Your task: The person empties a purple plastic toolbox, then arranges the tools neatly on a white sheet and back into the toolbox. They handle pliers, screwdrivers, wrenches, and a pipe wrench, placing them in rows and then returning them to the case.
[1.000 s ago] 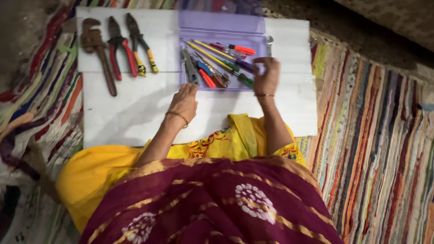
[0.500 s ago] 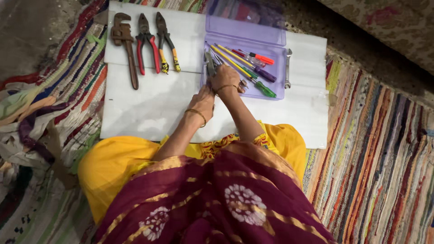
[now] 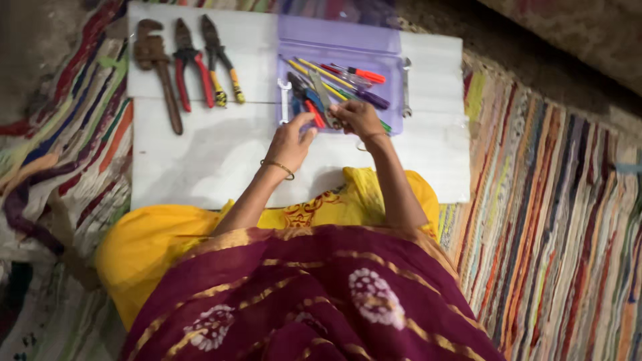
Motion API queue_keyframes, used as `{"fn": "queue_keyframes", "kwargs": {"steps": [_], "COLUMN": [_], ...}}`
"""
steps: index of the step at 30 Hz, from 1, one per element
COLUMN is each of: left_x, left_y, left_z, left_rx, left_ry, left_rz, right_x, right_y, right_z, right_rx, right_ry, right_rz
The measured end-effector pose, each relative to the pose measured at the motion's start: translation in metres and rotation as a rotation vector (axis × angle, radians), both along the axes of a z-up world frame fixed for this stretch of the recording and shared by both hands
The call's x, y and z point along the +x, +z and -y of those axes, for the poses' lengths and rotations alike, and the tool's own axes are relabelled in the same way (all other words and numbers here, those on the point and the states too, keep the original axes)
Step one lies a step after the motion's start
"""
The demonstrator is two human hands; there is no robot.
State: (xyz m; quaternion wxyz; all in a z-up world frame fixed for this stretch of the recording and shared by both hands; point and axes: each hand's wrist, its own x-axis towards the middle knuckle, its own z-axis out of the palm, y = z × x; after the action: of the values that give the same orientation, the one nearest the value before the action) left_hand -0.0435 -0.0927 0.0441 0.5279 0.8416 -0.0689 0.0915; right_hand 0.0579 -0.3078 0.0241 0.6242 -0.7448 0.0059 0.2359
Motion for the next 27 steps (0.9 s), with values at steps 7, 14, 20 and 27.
{"fn": "queue_keyframes", "kwargs": {"steps": [7,14,20,27], "left_x": [0.036,0.074,0.101,0.119], "left_y": [-0.037,-0.074,-0.087,-0.114], "left_z": [0.113,0.249,0.306,0.322], "left_rx": [-0.803,-0.62,-0.484,-0.61], "left_ry": [-0.316,-0.164,-0.079,-0.038], "left_rz": [-0.372,-0.305,-0.441,-0.386], "right_x": [-0.044,0.0,0.044,0.067], "right_y": [0.033,-0.025,-0.057,-0.055], "right_z": [0.093,0.183,0.192,0.19], "right_rx": [0.282,0.104,-0.159,-0.369], "right_ry": [-0.125,-0.483,-0.693,-0.75], "right_rz": [0.016,0.21,0.203,0.162]}}
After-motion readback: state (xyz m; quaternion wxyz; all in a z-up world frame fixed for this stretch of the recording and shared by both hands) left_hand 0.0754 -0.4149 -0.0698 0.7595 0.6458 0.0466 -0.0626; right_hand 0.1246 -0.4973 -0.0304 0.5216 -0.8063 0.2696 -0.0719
